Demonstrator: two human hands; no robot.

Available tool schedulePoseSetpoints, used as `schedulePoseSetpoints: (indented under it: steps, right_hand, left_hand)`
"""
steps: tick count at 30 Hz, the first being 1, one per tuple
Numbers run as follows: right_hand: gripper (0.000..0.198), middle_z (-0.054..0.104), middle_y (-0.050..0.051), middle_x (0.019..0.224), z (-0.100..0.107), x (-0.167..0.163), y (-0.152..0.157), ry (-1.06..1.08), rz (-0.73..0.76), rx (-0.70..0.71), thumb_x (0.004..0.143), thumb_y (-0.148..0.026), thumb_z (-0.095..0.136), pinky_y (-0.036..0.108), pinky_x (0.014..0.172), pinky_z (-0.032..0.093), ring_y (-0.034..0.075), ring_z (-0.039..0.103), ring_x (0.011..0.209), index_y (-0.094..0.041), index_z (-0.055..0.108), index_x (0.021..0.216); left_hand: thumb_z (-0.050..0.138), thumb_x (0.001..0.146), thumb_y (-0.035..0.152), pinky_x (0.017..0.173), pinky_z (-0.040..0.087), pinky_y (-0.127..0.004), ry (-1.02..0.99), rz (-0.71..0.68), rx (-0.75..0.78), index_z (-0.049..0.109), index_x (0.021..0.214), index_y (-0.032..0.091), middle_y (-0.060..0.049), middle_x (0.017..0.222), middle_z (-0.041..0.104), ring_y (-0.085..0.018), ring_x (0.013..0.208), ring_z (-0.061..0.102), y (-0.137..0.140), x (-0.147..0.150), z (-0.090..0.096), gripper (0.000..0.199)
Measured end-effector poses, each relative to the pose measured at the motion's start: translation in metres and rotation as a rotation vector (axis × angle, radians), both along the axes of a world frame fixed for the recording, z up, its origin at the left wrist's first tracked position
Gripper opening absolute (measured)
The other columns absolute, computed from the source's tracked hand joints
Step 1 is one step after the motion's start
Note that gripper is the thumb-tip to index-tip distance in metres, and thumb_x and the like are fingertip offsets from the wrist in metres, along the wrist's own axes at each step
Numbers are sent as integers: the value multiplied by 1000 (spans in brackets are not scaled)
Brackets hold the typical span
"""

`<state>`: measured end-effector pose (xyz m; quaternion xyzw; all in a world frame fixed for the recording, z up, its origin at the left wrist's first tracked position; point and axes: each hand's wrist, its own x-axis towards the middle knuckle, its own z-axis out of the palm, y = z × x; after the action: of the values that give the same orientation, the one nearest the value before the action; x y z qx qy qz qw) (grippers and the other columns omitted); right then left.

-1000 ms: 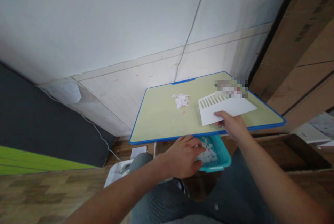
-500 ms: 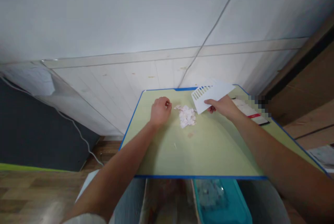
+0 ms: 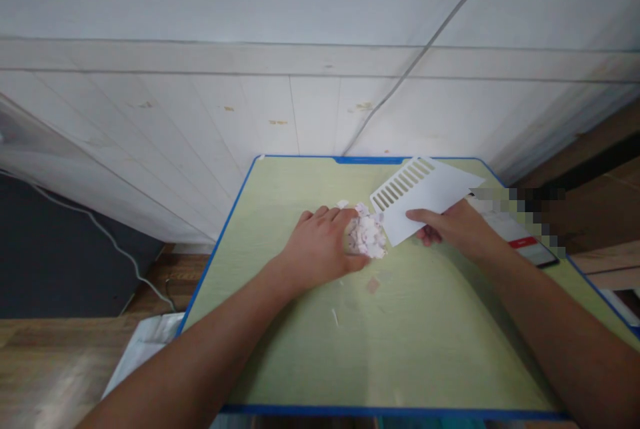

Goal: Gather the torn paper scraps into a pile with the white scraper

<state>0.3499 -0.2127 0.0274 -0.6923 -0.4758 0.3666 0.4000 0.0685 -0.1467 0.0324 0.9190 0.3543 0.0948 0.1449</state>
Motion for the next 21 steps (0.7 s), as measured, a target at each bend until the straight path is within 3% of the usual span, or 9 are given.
schedulePoseSetpoints:
  steps: [6,12,17,21]
  right_hand:
    - [43,70,6,60,6,-14,-10,29,32,173,83,-56,88,31,48,55,18,63,48,-21,68,70]
    - [29,72,4,64,2,-18,-18,131,-55,230,87,-44,86,31,46,54,18,64,49,-21,71,77]
    - [19,70,3,60,4,-30,-30,118,-77,197,80,-32,82,32,43,53,20,63,47,-22,69,70]
    - [19,76,3,68,8,-37,-39,59,-40,142,77,-34,89,32,48,56,21,68,54,-23,74,80]
  left_hand:
    - [76,100,29,103,55,-51,-150,69,-70,73,132,26,-4,107,83,-31,112,75,11,3,-6,33]
    - [70,97,18,96,54,-44,-383,-40,-81,78,101,26,-1,100,82,-26,102,74,21,-3,-8,12]
    - [71,99,26,89,51,-41,-473,32,5,80,96,23,-3,89,76,-24,91,69,29,-9,-13,10]
    - [69,99,29,90,51,-42,-426,154,76,80,98,23,-3,86,72,-25,91,67,38,-12,-19,13]
